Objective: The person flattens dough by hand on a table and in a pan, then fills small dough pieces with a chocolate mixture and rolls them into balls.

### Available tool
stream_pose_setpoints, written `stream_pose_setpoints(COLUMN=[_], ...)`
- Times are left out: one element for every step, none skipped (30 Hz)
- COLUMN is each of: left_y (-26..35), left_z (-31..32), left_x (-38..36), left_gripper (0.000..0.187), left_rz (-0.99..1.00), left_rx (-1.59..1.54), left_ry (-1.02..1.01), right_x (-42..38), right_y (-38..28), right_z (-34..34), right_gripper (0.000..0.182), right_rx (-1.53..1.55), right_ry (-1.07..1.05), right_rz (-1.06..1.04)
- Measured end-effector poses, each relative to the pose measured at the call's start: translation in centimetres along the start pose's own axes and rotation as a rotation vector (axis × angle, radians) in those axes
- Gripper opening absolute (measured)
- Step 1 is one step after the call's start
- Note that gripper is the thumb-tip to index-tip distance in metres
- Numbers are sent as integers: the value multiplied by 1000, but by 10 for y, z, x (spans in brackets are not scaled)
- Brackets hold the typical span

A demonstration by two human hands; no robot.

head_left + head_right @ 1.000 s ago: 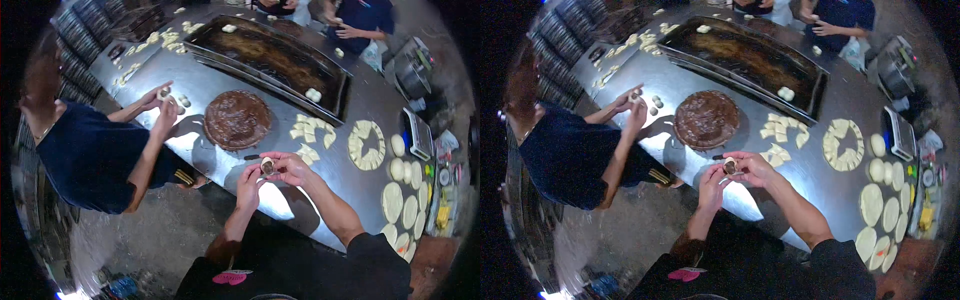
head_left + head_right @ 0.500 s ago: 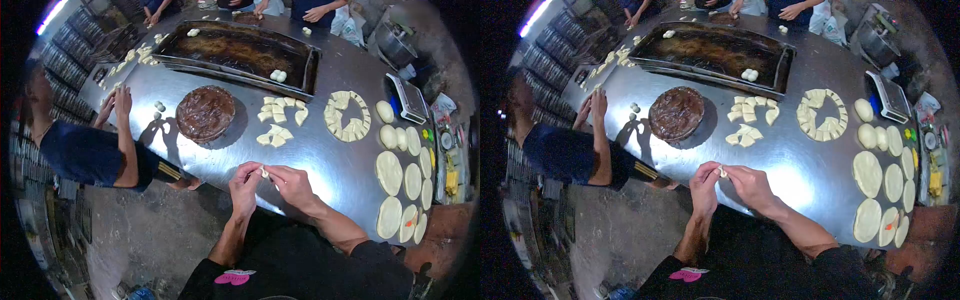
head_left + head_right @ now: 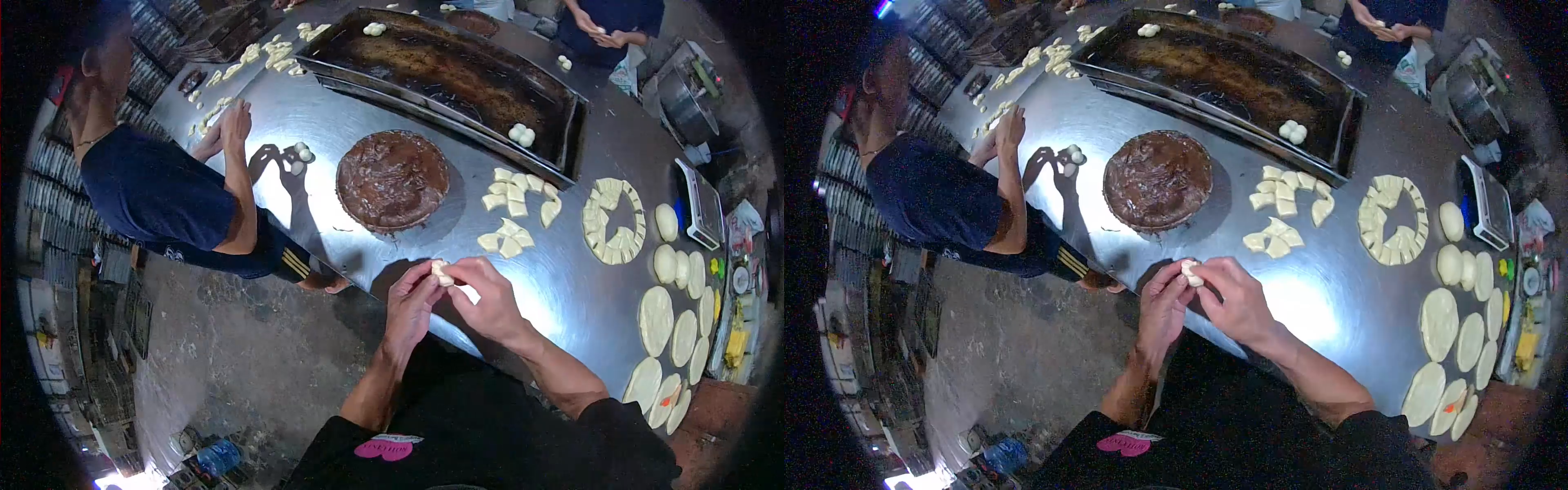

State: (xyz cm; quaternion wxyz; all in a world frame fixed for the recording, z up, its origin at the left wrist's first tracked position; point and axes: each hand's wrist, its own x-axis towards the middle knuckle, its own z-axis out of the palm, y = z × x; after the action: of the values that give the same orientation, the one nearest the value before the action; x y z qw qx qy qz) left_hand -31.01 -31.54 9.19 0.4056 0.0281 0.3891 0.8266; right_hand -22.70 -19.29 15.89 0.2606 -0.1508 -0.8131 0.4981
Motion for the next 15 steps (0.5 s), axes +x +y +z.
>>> stream_pose_setpoints(left_y=[5,9,13,17,23,26,28,29,29,28,28,28,21,11,0], left_z=[-6,-11,-15,-18,-22,-23,-23,-23,-21,-14,-5,5,13,17,20], left_x=[5,10,14,21,25,31,41,47,51,53,54,53,52,50,47], left_gripper=[26,26,26,26,26,26,26,27,27,27,27,27,26,26,26], left_rz=[-18,-27,-13,3,-80,-89,-138,-189,-209,-218,-268,-319,-314,-324,-308], left_rx=[-10,-17,13,42,30,22,74,127,82,79,115,154,141,147,124], left_ry=[-35,-35,-89,-146,-175,-179,-241,-304,-328,-340,-277,-213,-222,-236,-244], right_x=[4,8,16,24,30,35,41,42,39,37,31,23,15,8,1], right_y=[3,5,8,8,5,1,-4,2,11,20,29,31,32,31,28], right_z=[5,7,7,5,3,2,2,-1,-5,-9,-11,-14,-15,-17,-22], right_gripper=[14,15,17,17,15,13,13,13,14,14,15,15,14,14,14], right_rx=[-78,-160,-161,-173,-265,-355,-428,-437,-426,-415,-450,-458,-476,-493,-496], right_ry=[-27,-52,-97,-96,-103,-112,-31,-28,-63,-95,-59,-48,20,89,123], right_rz=[-62,-128,-145,-142,-124,-102,-167,-157,-169,-184,-170,-163,-176,-190,-200])
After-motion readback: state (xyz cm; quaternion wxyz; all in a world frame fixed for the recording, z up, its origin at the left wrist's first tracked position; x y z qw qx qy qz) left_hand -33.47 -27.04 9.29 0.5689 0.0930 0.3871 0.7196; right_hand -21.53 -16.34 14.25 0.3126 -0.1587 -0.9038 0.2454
